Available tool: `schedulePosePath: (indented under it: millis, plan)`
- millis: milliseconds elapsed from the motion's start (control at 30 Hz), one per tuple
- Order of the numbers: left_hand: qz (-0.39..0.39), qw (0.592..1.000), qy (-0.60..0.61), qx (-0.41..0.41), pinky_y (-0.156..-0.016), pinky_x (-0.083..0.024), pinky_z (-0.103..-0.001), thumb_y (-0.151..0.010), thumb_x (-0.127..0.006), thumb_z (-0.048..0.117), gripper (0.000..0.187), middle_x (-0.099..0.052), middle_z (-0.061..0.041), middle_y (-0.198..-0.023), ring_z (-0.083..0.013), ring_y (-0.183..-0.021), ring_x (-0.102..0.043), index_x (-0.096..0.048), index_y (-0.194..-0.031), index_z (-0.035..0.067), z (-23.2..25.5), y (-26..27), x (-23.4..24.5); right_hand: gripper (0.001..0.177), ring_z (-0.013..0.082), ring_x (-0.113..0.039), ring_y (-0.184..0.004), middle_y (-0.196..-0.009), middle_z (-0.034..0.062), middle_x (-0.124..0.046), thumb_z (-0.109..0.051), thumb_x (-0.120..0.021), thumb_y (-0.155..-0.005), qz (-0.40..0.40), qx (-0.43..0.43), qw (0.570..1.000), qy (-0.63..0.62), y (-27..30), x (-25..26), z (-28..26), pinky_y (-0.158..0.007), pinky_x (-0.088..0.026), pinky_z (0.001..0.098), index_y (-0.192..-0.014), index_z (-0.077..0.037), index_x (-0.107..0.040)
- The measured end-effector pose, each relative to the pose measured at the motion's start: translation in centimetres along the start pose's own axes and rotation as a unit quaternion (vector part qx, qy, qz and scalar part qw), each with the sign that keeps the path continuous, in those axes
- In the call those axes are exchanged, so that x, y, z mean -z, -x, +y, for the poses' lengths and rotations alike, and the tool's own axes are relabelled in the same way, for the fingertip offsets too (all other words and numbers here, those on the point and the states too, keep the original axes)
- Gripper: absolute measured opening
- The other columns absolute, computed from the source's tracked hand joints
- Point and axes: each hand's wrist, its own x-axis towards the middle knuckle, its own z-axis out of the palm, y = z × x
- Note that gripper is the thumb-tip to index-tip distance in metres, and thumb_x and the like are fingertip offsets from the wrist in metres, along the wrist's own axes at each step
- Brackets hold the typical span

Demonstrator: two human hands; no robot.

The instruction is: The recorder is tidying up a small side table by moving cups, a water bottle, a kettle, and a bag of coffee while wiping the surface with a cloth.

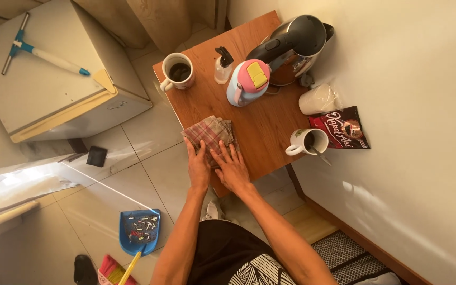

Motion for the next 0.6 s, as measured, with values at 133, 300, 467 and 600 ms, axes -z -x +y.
schedulePosePath:
  millis: [133, 300, 467, 600]
  plan:
    - [-0.020, 1.000, -0.003, -0.013, -0.106, -0.050, -0.042, -0.084, -0.052, -0.017, 0.064, -0.011, -0.024, -0.169, -0.0419, -0.146, -0.038, -0.057, -0.144, 0.005, 0.6, -2.9, 2.1, 0.076, 0.0370, -0.008, -0.157, -0.172, 0.0059, -0.003, -0.030, -0.064, -0.097, -0.003, -0.005, 1.000, 0.006, -2.6, 1.0, -0.9, -0.126, -0.016, 0.0536, -0.162, -0.030, -0.024]
    - [-0.043, 0.999, -0.002, 0.000, -0.104, -0.051, -0.042, -0.095, -0.060, -0.003, 0.049, -0.013, -0.021, -0.170, -0.0394, -0.136, -0.052, -0.060, -0.141, 0.012, -0.1, -6.9, 3.4, 0.078, 0.0355, -0.006, -0.157, -0.172, 0.0037, -0.001, -0.029, -0.064, -0.096, -0.050, -0.044, 0.998, -0.007, -6.0, 3.4, -2.6, -0.126, -0.016, 0.0533, -0.162, -0.032, -0.022]
    - [-0.019, 0.999, 0.018, -0.026, -0.107, -0.050, -0.042, -0.093, -0.064, -0.004, 0.048, -0.018, -0.020, -0.168, -0.0407, -0.140, -0.047, -0.065, -0.138, 0.012, -1.0, -8.6, 3.9, 0.077, 0.0359, -0.008, -0.157, -0.172, 0.0049, -0.002, -0.026, -0.064, -0.097, -0.022, -0.043, 0.999, -0.009, -7.2, 3.4, -3.2, -0.126, -0.017, 0.0524, -0.162, -0.032, -0.024]
    - [-0.027, 0.999, 0.029, -0.005, -0.104, -0.053, -0.040, -0.093, -0.063, -0.002, 0.046, -0.017, -0.018, -0.170, -0.0353, -0.136, -0.054, -0.064, -0.137, 0.011, -0.9, -8.6, 4.0, 0.079, 0.0355, -0.008, -0.157, -0.172, 0.0061, -0.004, -0.022, -0.067, -0.094, 0.016, -0.044, 0.999, -0.015, -6.3, 3.6, -4.0, -0.127, -0.015, 0.0526, -0.161, -0.030, -0.026]
